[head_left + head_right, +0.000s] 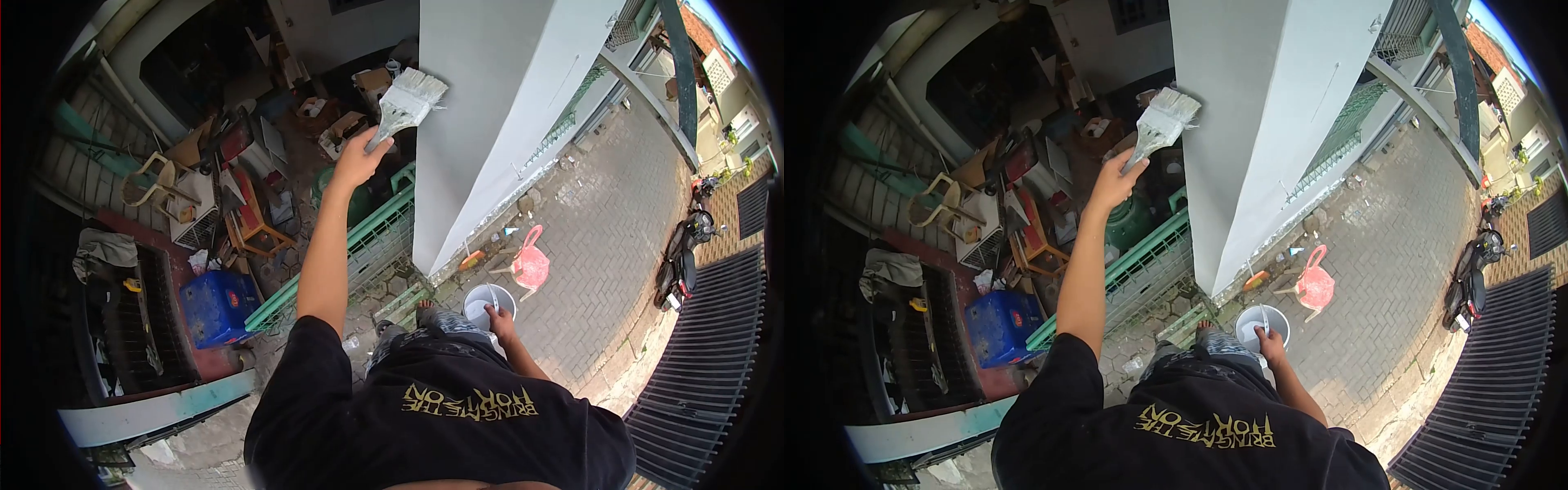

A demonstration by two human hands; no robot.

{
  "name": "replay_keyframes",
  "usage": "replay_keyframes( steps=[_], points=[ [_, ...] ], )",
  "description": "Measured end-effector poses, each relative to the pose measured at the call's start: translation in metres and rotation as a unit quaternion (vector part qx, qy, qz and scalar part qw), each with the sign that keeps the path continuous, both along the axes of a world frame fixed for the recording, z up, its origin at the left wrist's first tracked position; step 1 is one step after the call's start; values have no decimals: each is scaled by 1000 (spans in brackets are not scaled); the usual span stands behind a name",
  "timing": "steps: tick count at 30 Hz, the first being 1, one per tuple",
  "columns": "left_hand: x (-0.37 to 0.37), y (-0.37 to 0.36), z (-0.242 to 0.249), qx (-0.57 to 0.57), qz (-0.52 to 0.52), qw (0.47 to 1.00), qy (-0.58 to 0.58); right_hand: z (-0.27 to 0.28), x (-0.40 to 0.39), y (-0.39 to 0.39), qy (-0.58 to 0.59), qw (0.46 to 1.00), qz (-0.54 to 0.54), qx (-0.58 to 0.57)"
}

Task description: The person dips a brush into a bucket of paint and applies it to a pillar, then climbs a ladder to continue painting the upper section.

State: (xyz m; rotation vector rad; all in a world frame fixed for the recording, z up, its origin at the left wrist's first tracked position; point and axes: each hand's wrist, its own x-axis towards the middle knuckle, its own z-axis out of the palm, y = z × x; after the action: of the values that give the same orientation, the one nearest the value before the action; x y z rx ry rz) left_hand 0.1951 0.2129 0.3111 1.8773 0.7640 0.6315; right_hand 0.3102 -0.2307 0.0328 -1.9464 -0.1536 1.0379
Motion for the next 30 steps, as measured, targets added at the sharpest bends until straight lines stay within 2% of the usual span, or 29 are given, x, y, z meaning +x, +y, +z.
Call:
replay_keyframes(
  steps=[2,4,5,6,8,9,11,12,14,15,16,20,22,26,28,30],
  points=[
    [12,-4,-36,69,1,997,39,-3,3,0,3,1000,9,12],
    [24,8,-97,91,-25,989,110,0,4,1,13,1000,9,14],
    [24,12,-130,70,-24,992,104,2,6,2,20,1000,4,18],
    [24,13,-150,105,-5,986,132,4,6,2,16,1000,8,18],
    [21,6,-142,70,-25,972,222,4,6,3,-5,1000,22,-2],
    [20,8,-143,67,-24,973,220,1,6,2,-34,999,28,-1],
    [14,14,-144,4,-75,913,400,0,7,-4,-5,1000,24,5],
    [15,16,-143,2,-74,914,398,2,10,-3,20,999,20,19],
    [19,21,-139,-25,-89,887,452,1,11,-3,-19,999,31,5],
    [26,31,-146,-9,-86,906,414,2,11,-2,-23,999,33,0],
    [35,44,-152,-72,-97,926,358,4,10,-4,-26,999,35,-6],
    [45,49,-72,0,-118,949,292,6,10,-5,-36,998,43,-20],
    [33,51,-33,-13,-141,956,256,11,7,-4,-28,999,33,-9],
    [11,34,3,-41,-88,991,90,10,9,0,-39,998,50,-17],
    [4,19,2,-31,-74,995,63,13,8,4,-18,999,50,-8],
    [8,3,-5,-3,27,1000,-10,14,8,7,-28,998,51,-7]
  ],
)
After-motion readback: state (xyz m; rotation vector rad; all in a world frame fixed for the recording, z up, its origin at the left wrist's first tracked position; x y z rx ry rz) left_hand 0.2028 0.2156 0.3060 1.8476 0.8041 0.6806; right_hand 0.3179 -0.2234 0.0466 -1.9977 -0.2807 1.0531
